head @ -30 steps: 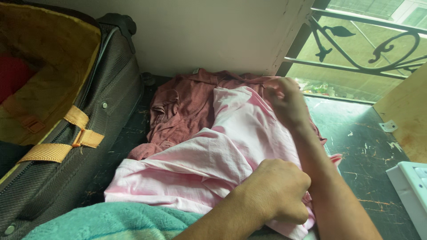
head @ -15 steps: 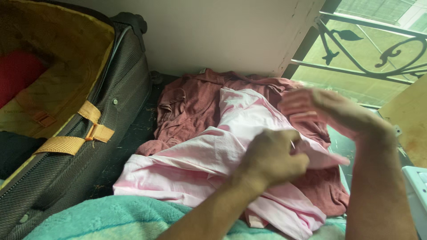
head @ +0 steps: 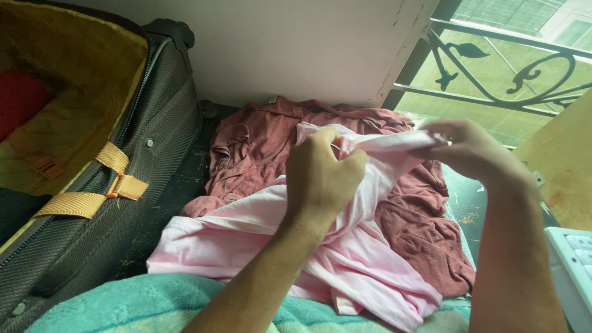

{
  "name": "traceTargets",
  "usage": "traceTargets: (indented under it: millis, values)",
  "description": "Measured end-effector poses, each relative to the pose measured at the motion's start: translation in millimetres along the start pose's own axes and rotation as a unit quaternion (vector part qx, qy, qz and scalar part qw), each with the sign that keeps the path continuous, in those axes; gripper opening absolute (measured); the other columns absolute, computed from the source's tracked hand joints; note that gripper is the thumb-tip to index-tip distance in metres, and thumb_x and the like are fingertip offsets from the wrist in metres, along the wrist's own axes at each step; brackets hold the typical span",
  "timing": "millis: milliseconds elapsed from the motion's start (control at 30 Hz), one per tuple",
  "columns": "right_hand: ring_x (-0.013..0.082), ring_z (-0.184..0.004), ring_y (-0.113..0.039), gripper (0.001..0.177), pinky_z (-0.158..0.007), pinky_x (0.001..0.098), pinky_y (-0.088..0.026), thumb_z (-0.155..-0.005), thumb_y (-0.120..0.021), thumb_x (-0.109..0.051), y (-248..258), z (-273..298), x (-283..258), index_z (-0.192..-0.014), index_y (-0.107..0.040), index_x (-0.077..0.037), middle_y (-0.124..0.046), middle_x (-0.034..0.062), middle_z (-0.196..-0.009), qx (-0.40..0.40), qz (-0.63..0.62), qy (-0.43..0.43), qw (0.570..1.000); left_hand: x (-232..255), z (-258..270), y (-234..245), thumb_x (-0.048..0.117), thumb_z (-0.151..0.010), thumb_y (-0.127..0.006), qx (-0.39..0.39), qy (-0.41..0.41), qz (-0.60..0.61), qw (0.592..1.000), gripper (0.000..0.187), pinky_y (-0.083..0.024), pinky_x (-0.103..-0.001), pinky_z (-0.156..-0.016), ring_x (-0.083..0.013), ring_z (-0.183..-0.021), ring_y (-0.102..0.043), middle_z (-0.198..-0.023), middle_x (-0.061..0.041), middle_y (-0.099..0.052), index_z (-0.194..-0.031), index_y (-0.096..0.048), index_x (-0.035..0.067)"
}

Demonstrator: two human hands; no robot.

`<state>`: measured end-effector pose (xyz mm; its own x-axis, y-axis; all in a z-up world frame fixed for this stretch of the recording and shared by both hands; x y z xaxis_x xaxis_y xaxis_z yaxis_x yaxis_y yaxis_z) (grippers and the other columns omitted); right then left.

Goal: The person rolls a black t-shirt and places it into an open suitcase, then unfolds, smooths out, and rolls a pink t-shirt.

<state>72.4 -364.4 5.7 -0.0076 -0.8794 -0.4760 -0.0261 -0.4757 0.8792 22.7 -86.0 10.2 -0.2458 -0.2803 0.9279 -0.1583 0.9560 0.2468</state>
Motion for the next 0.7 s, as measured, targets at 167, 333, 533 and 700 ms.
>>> traceTargets:
  millis: [167,333,533,700]
  values:
    - [0.0219,-0.091,-0.070,0.021,-0.081,0.0368,-0.053,-0.091,-0.073,-0.012,-8.7,-12.5,-33.5,-0.111,-0.075,-0.007,-0.074,0.0093,-0.095,0.149,-0.026,0.059,0.987,-1.4,-19.1,16.3,0.028,-0.072,-0.070,-0.065,0.028,-0.144,0.987,0.021,-0.057,-0.043,-0.072,-0.0303,-0.075,-0.074,-0.074,-0.016,-0.074,-0.077,-0.076,0.008]
    - [0.0190,-0.115,-0.066,0.050,-0.092,0.0332,-0.056,-0.083,-0.070,-0.004,-34.2,-10.1,-81.0,-0.131,-0.060,-0.010,-0.063,0.0081,-0.126,0.151,-0.157,0.173,0.961,-32.0,-34.1,34.3,0.021,-0.076,-0.067,-0.167,0.097,-0.311,0.931,0.034,-0.060,-0.041,-0.084,-0.0305,-0.084,-0.079,-0.084,-0.021,-0.078,-0.103,-0.069,0.000]
    - [0.0239,-0.113,-0.066,0.056,-0.093,0.0350,-0.052,-0.084,-0.076,-0.016,-46.1,-23.6,-46.2,-0.136,-0.058,-0.007,-0.066,0.0128,-0.129,0.116,-0.086,0.057,0.988,1.2,-21.1,21.0,0.014,-0.087,-0.066,-0.054,-0.070,-0.375,0.923,0.030,-0.059,-0.046,-0.087,-0.0370,-0.098,-0.074,-0.098,-0.022,-0.075,-0.114,-0.067,0.002]
    - [0.0248,-0.092,-0.070,0.060,-0.079,0.0359,-0.055,-0.081,-0.083,-0.036,-83.7,-42.8,15.6,-0.130,-0.066,-0.006,-0.074,0.0152,-0.108,0.004,-0.018,-0.104,0.994,17.9,31.0,-43.8,0.036,-0.082,-0.080,-0.300,-0.136,-0.323,0.887,0.046,-0.055,-0.046,-0.093,-0.0345,-0.106,-0.069,-0.106,-0.019,-0.071,-0.112,-0.067,0.004]
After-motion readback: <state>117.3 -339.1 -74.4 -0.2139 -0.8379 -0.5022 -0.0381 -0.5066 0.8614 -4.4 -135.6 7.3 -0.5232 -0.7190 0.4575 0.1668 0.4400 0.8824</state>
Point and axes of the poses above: each hand's wrist, its own z-axis away from the middle knuckle, its own y-axis out of the back of the hand, x = y × z, the point moved 7 cm from there along -z, towards the middle knuckle
